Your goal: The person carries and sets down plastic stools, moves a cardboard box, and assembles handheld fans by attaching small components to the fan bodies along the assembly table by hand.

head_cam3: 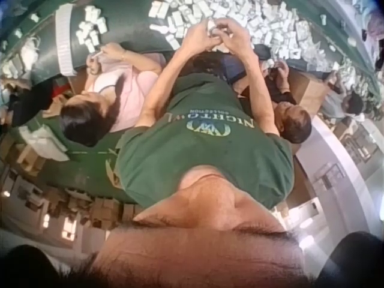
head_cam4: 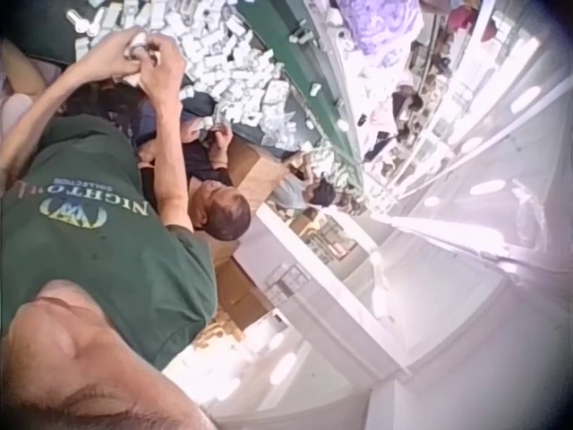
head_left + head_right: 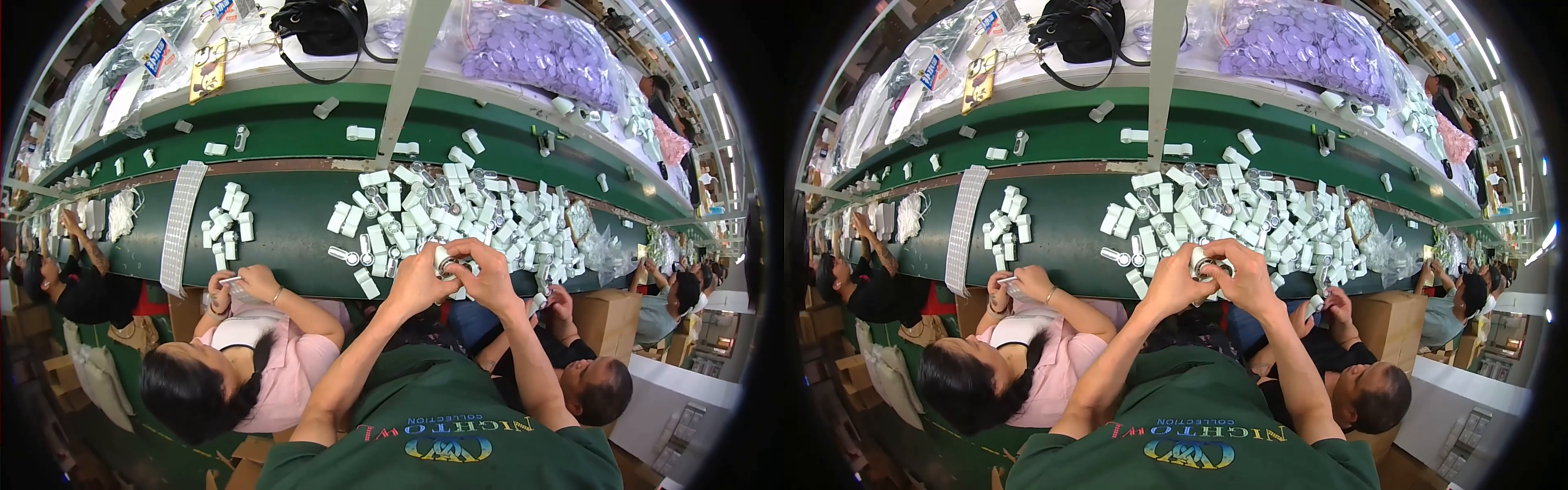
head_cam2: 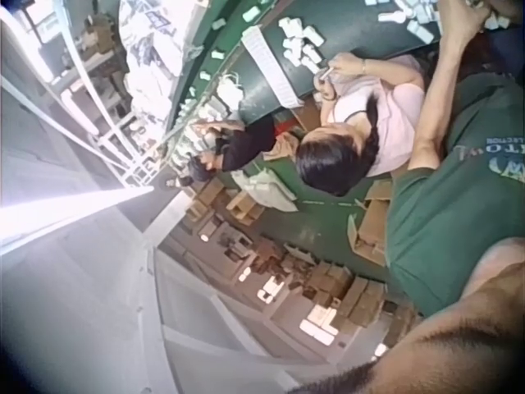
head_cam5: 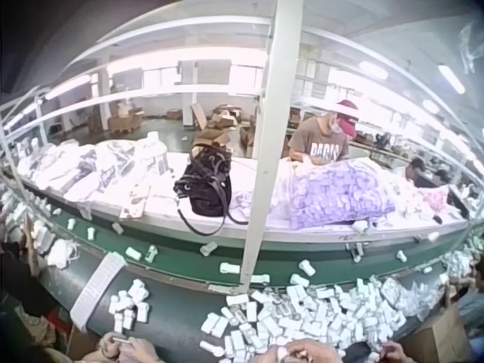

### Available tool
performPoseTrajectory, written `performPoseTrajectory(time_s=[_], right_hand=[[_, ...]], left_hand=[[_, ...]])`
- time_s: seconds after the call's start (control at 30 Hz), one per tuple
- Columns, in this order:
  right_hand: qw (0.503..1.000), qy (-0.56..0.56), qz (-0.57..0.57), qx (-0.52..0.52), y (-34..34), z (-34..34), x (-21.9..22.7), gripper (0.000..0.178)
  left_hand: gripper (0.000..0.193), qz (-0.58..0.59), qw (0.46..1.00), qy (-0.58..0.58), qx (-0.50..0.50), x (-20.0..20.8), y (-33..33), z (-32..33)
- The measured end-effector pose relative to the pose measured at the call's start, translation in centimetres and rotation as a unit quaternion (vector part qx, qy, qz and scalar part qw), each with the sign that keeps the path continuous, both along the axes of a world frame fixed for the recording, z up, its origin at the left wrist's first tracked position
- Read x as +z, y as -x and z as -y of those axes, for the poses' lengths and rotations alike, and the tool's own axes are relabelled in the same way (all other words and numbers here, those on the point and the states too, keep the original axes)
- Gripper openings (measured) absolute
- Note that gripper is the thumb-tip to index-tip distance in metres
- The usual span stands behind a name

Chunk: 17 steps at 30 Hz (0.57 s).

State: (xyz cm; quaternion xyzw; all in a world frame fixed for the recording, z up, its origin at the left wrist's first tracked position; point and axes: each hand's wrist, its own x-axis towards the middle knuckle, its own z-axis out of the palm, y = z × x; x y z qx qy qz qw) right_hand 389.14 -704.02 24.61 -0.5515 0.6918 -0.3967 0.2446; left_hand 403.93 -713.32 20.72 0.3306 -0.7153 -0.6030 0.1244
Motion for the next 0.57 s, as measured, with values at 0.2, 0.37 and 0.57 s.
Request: performPoseTrajectory(time_s=[0.2, 0.37, 0.57], right_hand=[[0.996, -0.069, 0.057, -0.015, 0.9, 0.8, -0.3, 0.028], [0.994, -0.102, 0.029, -0.011, 0.6, 1.0, -2.4, 0.027], [0.993, 0.012, 0.096, -0.065, 1.9, 3.5, -6.3, 0.032]], left_hand=[[0.056, -0.001, 0.999, 0.041, 0.005, -0.9, 0.3, -0.4], [0.061, 0.053, 0.998, 0.015, 0.004, -2.9, 0.3, -0.2], [0.051, -0.048, 0.994, -0.062, 0.076, -6.2, -0.2, 3.2]])
